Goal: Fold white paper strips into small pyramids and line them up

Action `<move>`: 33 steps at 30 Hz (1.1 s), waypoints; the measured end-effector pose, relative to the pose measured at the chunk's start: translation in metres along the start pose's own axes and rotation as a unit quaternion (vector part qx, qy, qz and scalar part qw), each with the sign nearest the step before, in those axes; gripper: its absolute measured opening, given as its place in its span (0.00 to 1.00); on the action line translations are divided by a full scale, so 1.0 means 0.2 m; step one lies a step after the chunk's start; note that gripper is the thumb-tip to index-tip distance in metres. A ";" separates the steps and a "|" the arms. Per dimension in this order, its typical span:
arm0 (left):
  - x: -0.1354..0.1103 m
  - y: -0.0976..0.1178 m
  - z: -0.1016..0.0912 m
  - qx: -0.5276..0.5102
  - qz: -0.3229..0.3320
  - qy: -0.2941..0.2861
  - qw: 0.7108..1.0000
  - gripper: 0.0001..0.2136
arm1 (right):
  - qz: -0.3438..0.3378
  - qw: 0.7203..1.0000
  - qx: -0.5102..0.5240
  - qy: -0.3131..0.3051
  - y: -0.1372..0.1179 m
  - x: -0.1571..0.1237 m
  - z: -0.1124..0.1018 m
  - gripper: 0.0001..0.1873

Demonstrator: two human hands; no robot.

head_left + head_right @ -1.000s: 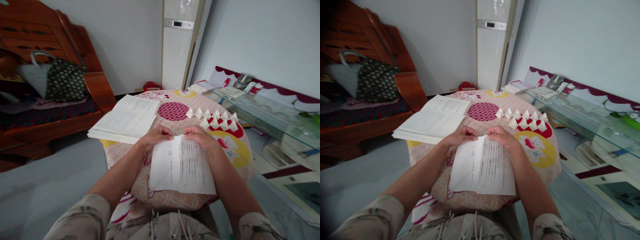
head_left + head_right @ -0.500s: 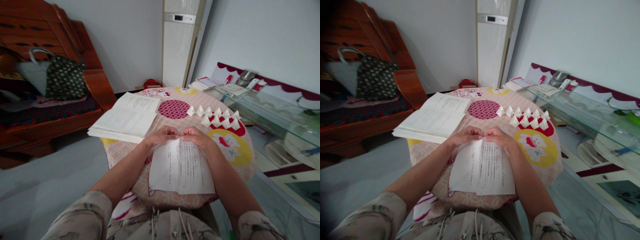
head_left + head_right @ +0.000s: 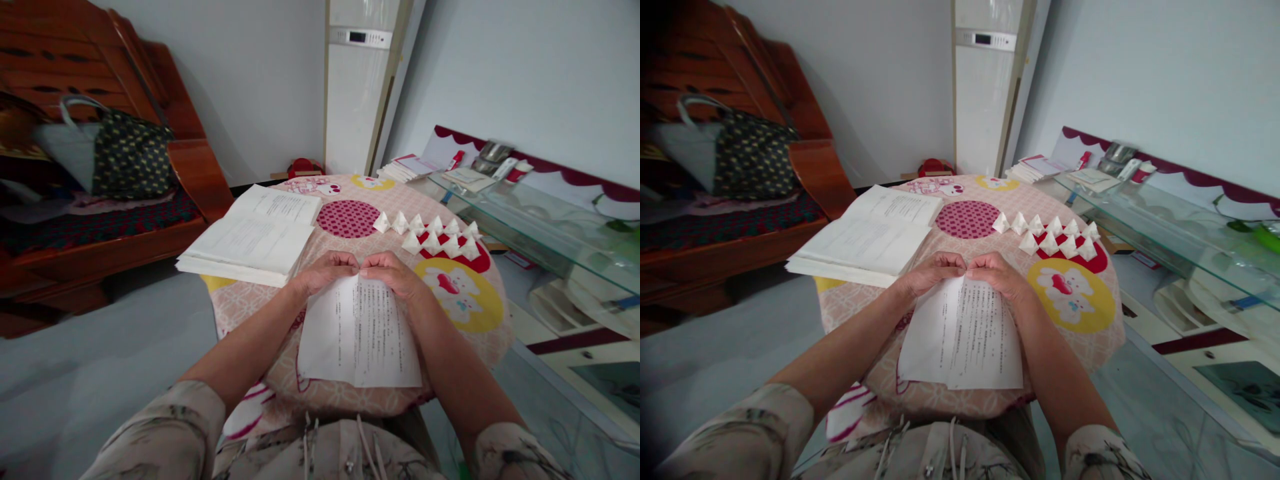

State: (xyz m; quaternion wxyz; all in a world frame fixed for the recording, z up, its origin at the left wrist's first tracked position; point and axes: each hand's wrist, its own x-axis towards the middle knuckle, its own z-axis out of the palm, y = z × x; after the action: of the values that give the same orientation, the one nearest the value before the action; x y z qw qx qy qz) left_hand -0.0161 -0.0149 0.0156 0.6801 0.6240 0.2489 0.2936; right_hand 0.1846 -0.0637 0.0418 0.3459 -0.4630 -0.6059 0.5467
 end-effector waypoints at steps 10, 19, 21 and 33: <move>0.01 -0.01 0.02 -0.013 0.007 0.024 1.000 0.14 | 0.003 0.999 0.021 0.030 -0.01 0.00 0.01 0.11; 0.00 0.00 -0.02 0.013 -0.008 -0.015 1.000 0.16 | 0.021 0.999 0.022 0.041 0.00 0.00 -0.01 0.13; 0.01 -0.01 -0.06 0.028 -0.007 -0.053 0.998 0.16 | 0.036 0.999 0.021 0.034 -0.01 -0.01 -0.04 0.13; 0.05 -0.06 -0.07 0.542 0.138 0.102 0.822 0.14 | 0.111 0.974 -0.126 0.151 0.11 -0.03 -0.26 0.10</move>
State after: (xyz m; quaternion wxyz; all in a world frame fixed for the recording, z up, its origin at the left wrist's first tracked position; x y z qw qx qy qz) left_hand -0.0178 0.0004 0.0020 0.1551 0.8863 0.3476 0.2637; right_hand 0.2386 -0.0530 0.0286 0.3093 -0.6447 -0.5551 0.4250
